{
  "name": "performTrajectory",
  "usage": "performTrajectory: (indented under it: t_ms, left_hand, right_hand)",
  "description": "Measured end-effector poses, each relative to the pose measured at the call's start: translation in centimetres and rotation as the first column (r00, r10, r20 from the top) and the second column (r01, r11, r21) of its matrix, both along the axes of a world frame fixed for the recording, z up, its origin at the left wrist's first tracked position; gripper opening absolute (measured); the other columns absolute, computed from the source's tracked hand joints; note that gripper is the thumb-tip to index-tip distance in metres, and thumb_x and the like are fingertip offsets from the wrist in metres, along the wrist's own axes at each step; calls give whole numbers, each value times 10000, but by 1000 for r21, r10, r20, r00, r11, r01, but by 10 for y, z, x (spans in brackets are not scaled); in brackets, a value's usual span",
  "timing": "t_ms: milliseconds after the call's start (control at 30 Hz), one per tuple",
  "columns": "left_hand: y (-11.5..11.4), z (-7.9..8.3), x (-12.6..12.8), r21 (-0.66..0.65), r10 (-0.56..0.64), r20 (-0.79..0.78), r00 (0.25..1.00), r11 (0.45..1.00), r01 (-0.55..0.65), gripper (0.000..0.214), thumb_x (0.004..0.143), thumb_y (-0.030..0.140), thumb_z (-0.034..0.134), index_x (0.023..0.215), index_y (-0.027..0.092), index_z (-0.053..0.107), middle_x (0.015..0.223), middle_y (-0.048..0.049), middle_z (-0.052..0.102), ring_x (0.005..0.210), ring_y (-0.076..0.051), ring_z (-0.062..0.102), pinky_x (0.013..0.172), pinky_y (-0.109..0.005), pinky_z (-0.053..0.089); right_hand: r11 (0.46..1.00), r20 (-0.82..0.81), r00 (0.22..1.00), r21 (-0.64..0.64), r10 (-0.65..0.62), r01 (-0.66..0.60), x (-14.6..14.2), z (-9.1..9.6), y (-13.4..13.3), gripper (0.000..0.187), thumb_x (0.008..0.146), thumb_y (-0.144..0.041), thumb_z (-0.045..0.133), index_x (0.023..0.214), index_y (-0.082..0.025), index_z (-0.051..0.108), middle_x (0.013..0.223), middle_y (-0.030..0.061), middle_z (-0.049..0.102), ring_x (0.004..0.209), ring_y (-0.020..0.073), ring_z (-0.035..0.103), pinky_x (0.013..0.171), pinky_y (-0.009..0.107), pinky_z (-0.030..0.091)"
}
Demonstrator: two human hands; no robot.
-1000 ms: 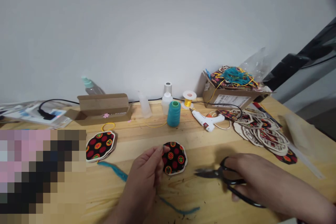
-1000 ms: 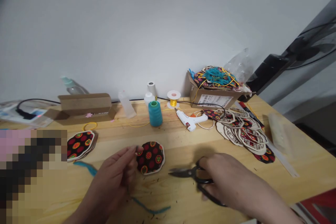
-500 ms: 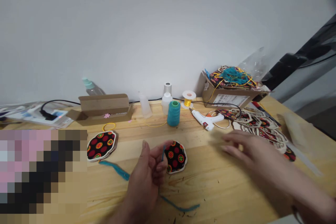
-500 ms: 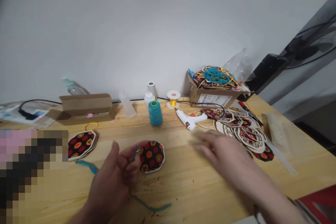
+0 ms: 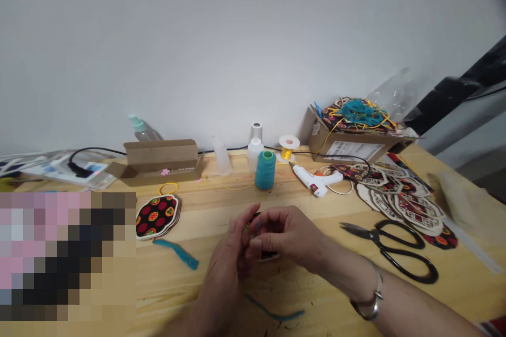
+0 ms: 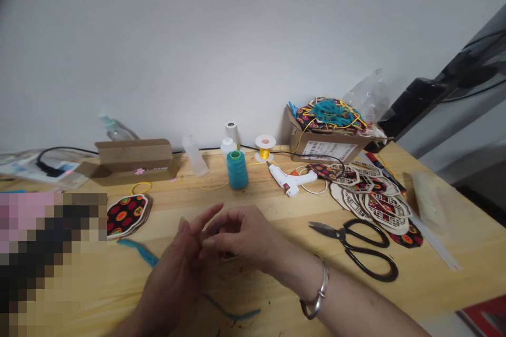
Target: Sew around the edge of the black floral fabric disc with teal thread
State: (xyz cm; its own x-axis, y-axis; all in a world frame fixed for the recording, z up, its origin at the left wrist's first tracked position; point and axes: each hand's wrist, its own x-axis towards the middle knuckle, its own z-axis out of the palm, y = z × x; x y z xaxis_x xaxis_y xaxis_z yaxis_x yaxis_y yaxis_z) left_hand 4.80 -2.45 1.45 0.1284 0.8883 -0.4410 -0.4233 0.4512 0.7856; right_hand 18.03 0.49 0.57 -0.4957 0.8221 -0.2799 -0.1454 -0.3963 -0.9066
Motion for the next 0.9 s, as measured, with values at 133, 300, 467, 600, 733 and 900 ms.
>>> performTrajectory:
  t_ms: [133,300,467,600,733,900]
  left_hand:
    - [0,-3,0,8,-27,5,1000,1000,27,611,767,585,470,1230,191,526,549,25,516,466,-97,387,475,-223,301]
    - [2,-10,-2,8,-76,53,996,997,76,440,797,423,546,1168,187,563,621,-5,573,558,-109,462,524,-214,321]
    - [4,-12,0,41,-78,128,989,996,74,317,760,286,622,1048,155,637,665,-8,580,555,-92,447,588,-232,368]
    - [5,-13,-1,77,-150,93,984,987,143,268,803,283,570,1027,157,647,710,-40,613,678,-144,518,648,-263,381]
    - [6,-13,-3,146,-210,-106,972,964,224,189,814,260,560,917,153,678,690,-28,604,625,-117,473,611,-237,355]
    - [7,-9,-2,139,-229,-245,942,953,268,189,800,265,560,715,145,679,622,-18,587,559,-108,434,538,-215,319]
  right_hand:
    - [999,66,997,32,-43,41,-1,0,0,187,635,-287,707,658,-124,617,574,16,632,548,122,577,562,250,419]
    - [987,101,989,136,-106,92,1,7,1,164,661,-277,672,630,-137,592,479,-36,560,447,82,506,470,207,390]
    - [980,170,973,150,-156,131,6,10,3,143,662,-264,656,616,-142,598,499,-30,560,449,99,520,463,224,418]
    - [961,241,950,237,-198,141,9,7,5,106,664,-241,652,629,-145,624,525,-22,587,486,103,533,486,218,417]
    - [959,255,945,246,-206,142,10,4,7,109,676,-249,645,647,-145,634,503,-29,578,477,95,518,487,212,409]
    - [958,270,944,261,-187,115,10,6,6,119,682,-251,645,636,-142,632,495,-28,586,476,94,525,478,203,396]
